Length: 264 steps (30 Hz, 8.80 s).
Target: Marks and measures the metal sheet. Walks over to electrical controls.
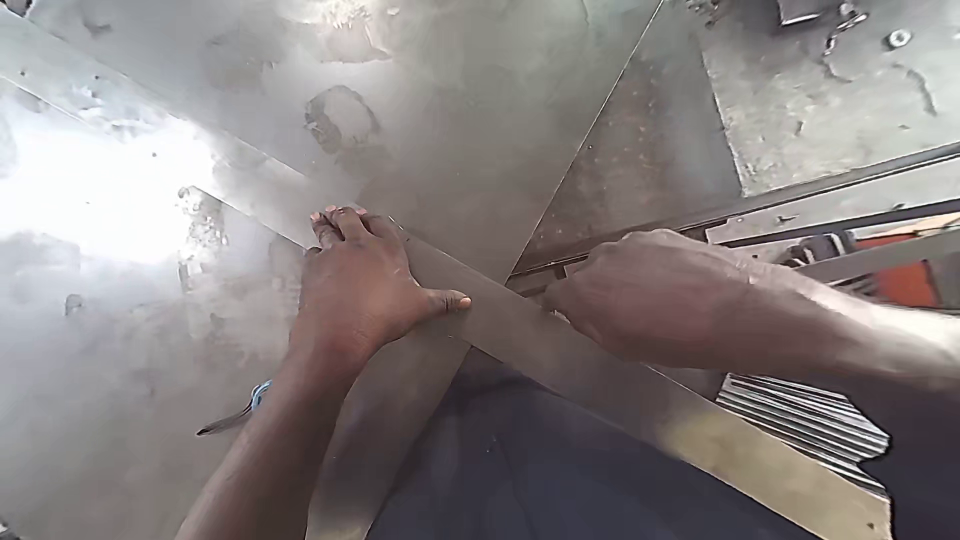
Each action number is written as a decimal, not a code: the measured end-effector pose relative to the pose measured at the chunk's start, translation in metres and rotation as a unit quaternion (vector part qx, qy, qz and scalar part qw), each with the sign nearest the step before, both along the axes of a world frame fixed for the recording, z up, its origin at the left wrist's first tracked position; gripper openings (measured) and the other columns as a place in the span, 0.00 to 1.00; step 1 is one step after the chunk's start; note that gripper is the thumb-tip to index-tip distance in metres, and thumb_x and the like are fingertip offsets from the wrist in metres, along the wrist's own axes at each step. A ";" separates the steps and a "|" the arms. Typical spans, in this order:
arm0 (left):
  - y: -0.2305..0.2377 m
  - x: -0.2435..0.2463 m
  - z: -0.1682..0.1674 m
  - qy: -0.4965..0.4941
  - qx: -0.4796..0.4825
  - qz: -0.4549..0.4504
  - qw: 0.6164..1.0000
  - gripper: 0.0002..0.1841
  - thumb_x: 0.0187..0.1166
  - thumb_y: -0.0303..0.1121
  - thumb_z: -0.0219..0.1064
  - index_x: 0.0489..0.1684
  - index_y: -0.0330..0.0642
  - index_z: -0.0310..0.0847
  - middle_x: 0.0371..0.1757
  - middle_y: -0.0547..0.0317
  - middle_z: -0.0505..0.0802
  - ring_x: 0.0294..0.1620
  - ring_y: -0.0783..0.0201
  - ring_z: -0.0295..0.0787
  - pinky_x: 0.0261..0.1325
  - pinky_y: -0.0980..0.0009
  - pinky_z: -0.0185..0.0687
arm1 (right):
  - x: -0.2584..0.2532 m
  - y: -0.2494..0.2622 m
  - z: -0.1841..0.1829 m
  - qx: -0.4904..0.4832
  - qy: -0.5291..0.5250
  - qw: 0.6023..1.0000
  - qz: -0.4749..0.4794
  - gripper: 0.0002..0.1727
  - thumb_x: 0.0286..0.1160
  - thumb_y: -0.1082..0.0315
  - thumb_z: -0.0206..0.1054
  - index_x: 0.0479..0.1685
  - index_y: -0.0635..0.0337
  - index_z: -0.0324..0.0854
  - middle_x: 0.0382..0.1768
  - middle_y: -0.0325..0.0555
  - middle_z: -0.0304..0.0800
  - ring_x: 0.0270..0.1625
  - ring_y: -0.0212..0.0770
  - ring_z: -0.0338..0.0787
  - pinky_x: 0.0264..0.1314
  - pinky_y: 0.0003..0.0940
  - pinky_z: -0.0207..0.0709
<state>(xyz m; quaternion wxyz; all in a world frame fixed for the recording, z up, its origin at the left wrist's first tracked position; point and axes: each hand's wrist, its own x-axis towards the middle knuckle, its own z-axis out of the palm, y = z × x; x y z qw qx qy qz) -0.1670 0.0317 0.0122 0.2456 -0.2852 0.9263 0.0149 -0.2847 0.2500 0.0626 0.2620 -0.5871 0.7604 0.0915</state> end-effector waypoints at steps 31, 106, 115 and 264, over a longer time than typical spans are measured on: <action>-0.357 -0.015 -0.013 0.064 0.037 0.164 0.984 0.64 0.35 0.79 0.82 0.76 0.41 0.76 0.75 0.29 0.80 0.76 0.30 0.76 0.69 0.24 0.71 | 0.016 -0.058 -0.004 -0.140 0.079 0.983 0.088 0.04 0.70 0.64 0.65 0.33 0.49 0.86 0.18 0.40 0.81 0.22 0.47 0.87 0.17 0.45 0.75; -0.340 0.037 -0.018 0.030 0.004 0.118 0.993 0.70 0.30 0.91 0.69 0.93 0.82 0.50 0.83 0.32 0.73 0.81 0.26 0.69 0.67 0.13 0.59 | -0.039 -0.070 0.008 -0.227 -0.088 0.948 -0.207 0.11 0.92 0.58 0.52 0.60 0.49 0.74 0.26 0.36 0.87 0.27 0.39 0.89 0.31 0.47 0.85; -0.313 0.086 -0.016 0.051 0.034 0.100 0.993 0.67 0.36 0.86 0.73 0.92 0.77 0.54 0.80 0.29 0.76 0.76 0.24 0.74 0.61 0.14 0.66 | 0.089 0.087 -0.058 -0.225 -0.056 0.926 -0.298 0.28 0.83 0.42 0.59 0.52 0.61 0.85 0.45 0.57 0.89 0.47 0.60 0.90 0.49 0.64 0.82; -0.315 0.107 -0.054 0.278 -0.061 0.235 0.929 0.58 0.58 0.86 0.57 0.88 0.56 0.65 0.89 0.37 0.66 0.92 0.34 0.52 0.79 0.14 0.36 | 0.199 -0.014 -0.110 -0.171 -0.363 0.836 -0.374 0.27 0.83 0.41 0.52 0.15 0.43 0.71 0.12 0.28 0.67 0.16 0.29 0.69 0.20 0.34 0.61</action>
